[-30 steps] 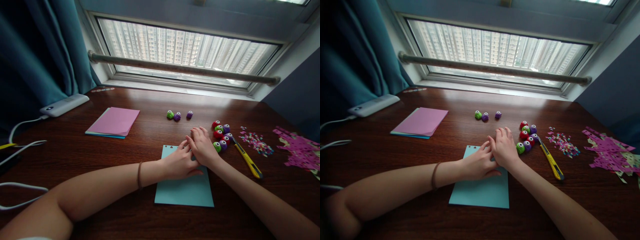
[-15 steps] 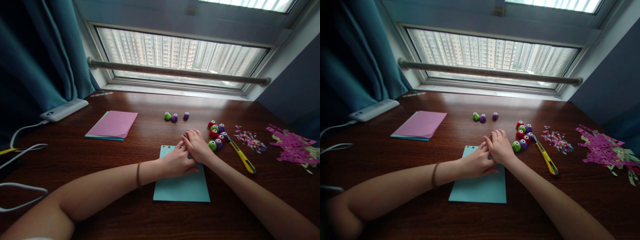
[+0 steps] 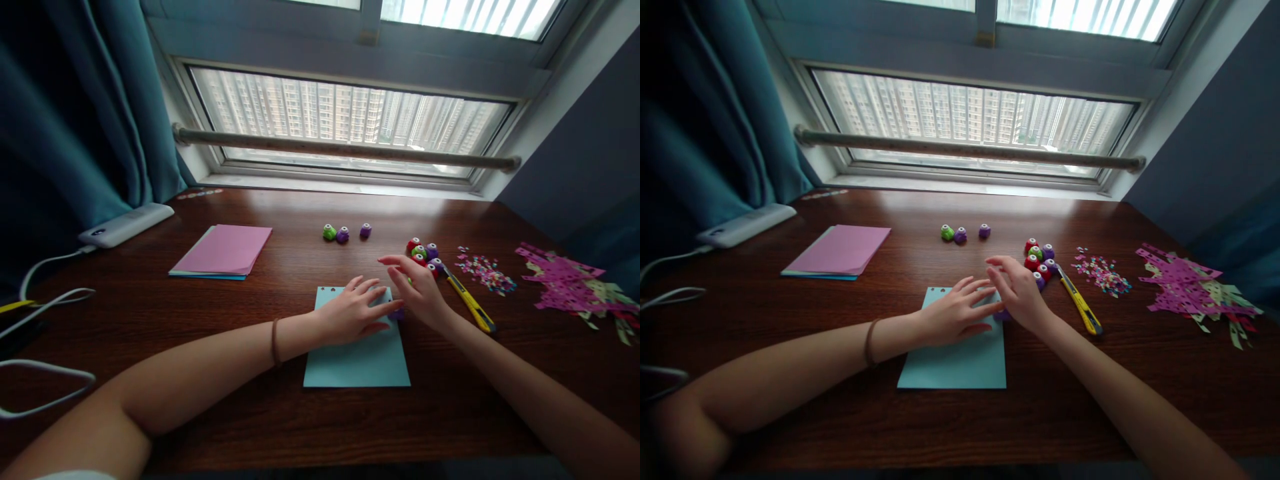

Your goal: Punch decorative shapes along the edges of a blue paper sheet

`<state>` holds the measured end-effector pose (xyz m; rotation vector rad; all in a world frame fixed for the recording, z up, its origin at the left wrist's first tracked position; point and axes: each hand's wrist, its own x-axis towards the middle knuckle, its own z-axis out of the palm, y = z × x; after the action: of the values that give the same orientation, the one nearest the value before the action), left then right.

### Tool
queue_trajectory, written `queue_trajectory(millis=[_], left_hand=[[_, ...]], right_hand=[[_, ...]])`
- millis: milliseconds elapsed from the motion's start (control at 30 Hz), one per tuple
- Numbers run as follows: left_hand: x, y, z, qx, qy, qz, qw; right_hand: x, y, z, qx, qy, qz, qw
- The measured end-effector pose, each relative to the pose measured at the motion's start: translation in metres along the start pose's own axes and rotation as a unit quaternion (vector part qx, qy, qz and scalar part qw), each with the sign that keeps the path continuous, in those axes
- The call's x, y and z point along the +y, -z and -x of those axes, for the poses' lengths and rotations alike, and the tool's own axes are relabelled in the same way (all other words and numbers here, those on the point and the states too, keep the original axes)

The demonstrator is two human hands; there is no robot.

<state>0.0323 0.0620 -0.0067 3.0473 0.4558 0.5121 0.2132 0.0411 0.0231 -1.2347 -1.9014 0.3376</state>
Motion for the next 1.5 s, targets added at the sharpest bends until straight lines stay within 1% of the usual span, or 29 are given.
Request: queue_trajectory(millis=[67, 167, 267, 333, 433, 533, 733, 967, 1100, 1233, 1400, 1500], left_hand=[[-0.001, 0.000, 0.001, -0.004, 0.000, 0.003, 1.000], [-0.002, 0.001, 0.001, -0.013, 0.003, 0.012, 1.000], [-0.002, 0.001, 0.001, -0.021, 0.005, 0.025, 0.999], [-0.002, 0.001, 0.000, -0.024, 0.011, 0.035, 0.999], [-0.002, 0.000, -0.001, -0.023, 0.021, 0.046, 0.998], [-0.003, -0.001, -0.001, -0.023, 0.030, 0.046, 0.998], [-0.003, 0.000, 0.000, -0.036, 0.050, 0.043, 0.997], [-0.001, 0.002, 0.000, -0.045, 0.077, 0.047, 0.995], [-0.002, 0.003, -0.001, -0.026, 0.075, 0.072, 0.994], [-0.002, 0.003, 0.000, 0.010, 0.075, 0.092, 0.993], [-0.004, 0.000, 0.003, 0.058, 0.085, 0.134, 0.986], [-0.005, 0.001, 0.002, 0.093, 0.104, 0.187, 0.972]], right_hand=[[0.005, 0.012, 0.017, -0.037, -0.002, -0.027, 0.999], [0.015, 0.023, 0.039, -0.083, -0.011, -0.018, 0.996], [0.019, 0.025, 0.047, -0.122, -0.036, -0.033, 0.991], [0.018, 0.023, 0.047, -0.142, -0.034, -0.038, 0.989], [0.017, 0.021, 0.046, -0.151, -0.021, -0.003, 0.988], [0.019, 0.022, 0.047, -0.153, -0.030, 0.009, 0.988], [0.023, 0.035, 0.045, -0.167, -0.058, 0.012, 0.984], [0.025, 0.046, 0.041, -0.175, -0.049, 0.075, 0.981], [0.022, 0.049, 0.038, -0.193, -0.037, 0.094, 0.976], [0.019, 0.049, 0.037, -0.207, -0.037, 0.109, 0.972], [0.020, 0.053, 0.037, -0.198, -0.049, 0.132, 0.970], [0.021, 0.057, 0.036, -0.176, -0.053, 0.120, 0.976]])
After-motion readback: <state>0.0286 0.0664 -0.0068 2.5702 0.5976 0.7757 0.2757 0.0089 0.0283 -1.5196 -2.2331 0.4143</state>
